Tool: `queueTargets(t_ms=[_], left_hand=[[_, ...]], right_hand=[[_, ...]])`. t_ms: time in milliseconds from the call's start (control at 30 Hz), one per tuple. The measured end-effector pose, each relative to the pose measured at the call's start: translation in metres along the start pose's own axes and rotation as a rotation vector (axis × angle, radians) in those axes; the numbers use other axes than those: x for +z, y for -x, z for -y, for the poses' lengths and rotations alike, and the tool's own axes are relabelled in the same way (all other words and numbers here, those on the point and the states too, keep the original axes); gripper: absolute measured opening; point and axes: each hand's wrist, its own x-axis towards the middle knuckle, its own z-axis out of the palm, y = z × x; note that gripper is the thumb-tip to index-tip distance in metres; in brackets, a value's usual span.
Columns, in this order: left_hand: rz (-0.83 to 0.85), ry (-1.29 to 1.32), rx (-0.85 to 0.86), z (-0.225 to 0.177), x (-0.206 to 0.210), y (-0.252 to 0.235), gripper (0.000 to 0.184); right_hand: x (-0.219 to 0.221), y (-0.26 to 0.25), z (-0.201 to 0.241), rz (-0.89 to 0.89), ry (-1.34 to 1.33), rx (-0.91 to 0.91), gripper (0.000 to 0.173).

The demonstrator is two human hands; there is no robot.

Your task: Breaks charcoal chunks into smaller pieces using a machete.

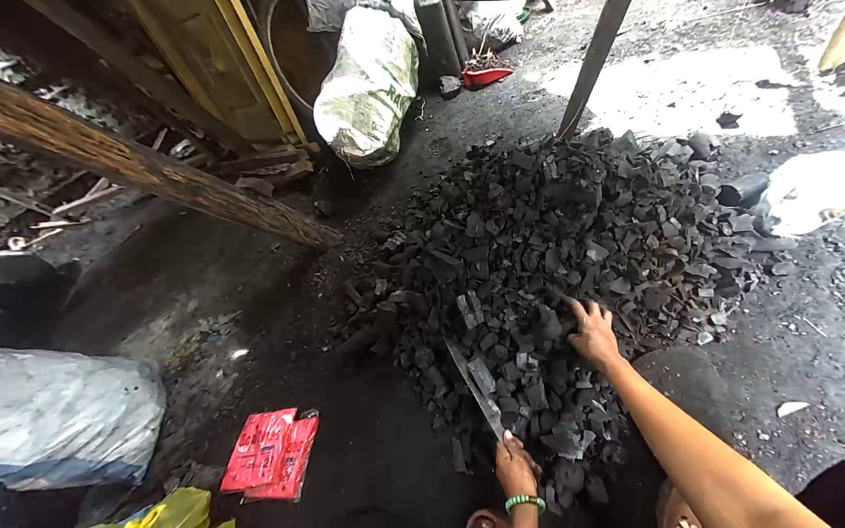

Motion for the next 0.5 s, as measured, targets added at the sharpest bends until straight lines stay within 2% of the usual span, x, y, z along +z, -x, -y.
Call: queueTargets(t_ms=[133,167,233,267,333,400,500], left_hand=[[-0.002,0.045,0.01,-0.005,0.0,0.008,0.043],[-0.006,0.047,0.025,-0.008,0.001,0.01,0.043],[-0.008,0.032,0.06,-0.013,0.001,0.015,0.044],[-0.003,0.006,0.084,-0.015,0.002,0.017,0.044],[0.021,-0.065,0.123,-0.019,0.004,0.023,0.045],[0.045,-0.112,0.174,-0.02,0.008,0.027,0.044],[0.127,-0.221,0.262,-0.017,0.015,0.034,0.041]], right_hand=[[-0.005,0.015,0.004,0.258,0.119,-0.042,0.087],[-0.008,0.016,0.001,0.298,0.086,-0.042,0.091],[-0.016,0.019,-0.01,0.327,-0.156,0.057,0.095],[-0.02,0.023,-0.016,0.325,-0.284,0.139,0.089],[-0.026,0.026,-0.039,0.301,-0.287,0.247,0.079],[-0.039,0.034,-0.057,0.28,-0.299,0.276,0.066],[-0.059,0.055,-0.08,0.204,-0.537,0.291,0.048]])
